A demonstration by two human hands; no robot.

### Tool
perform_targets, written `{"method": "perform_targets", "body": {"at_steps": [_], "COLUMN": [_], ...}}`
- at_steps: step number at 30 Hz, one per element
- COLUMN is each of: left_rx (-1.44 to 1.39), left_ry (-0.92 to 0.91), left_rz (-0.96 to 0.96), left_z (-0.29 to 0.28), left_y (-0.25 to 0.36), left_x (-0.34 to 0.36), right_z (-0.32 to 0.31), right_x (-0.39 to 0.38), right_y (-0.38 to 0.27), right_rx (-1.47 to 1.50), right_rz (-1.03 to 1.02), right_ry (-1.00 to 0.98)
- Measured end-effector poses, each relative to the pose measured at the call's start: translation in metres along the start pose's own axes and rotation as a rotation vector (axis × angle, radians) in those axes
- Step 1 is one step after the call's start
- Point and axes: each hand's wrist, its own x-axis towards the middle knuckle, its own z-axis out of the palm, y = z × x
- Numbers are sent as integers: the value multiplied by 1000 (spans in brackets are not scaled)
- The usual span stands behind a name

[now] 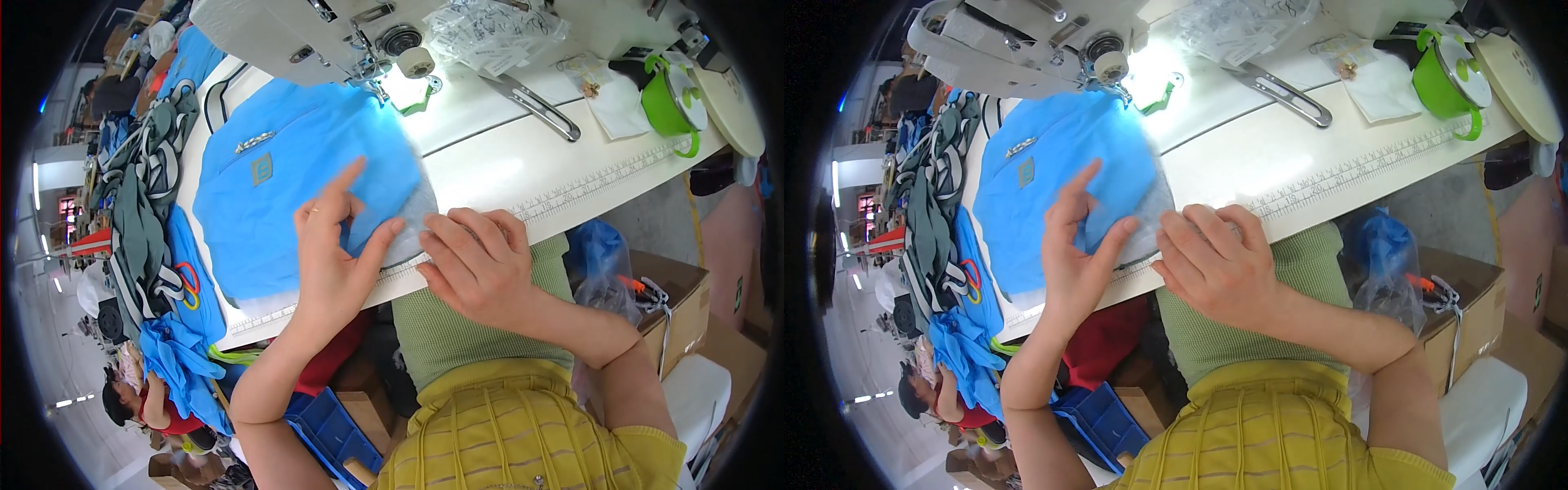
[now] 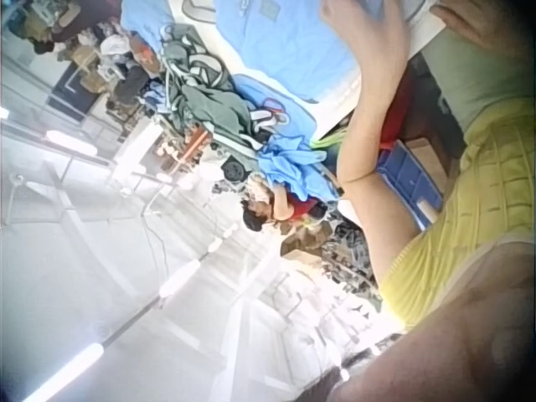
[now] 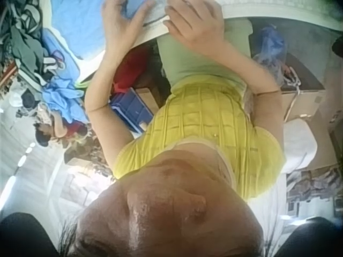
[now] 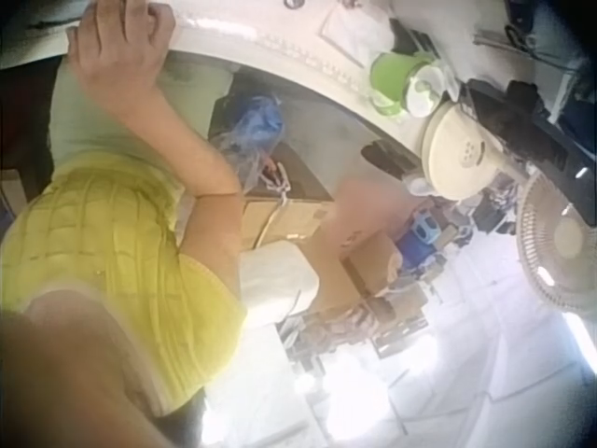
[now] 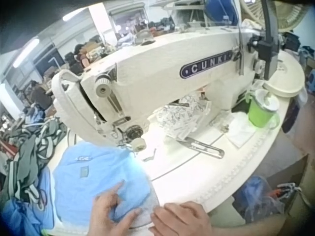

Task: Sewing components of a blue fabric bag together using an industrial sewing machine.

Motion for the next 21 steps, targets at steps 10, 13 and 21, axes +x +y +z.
{"method": "perform_targets", "body": {"at_steps": [10,13,21], "left_rx": [234,165,188], "left_ry": [-175,-186,-196], "left_rz": [325,311,335], "left_z": [4,8,7], "left_y": [-13,-17,-15], "left_x": [11,7,5], "right_z": [-1,-1,-24], "right_x": [1,1,10], "right_y": [1,2,5], "right_rx": [-1,-13,-30], "right_rz": [-6,-7,-89], "right_ry": [1,-2,-154]}}
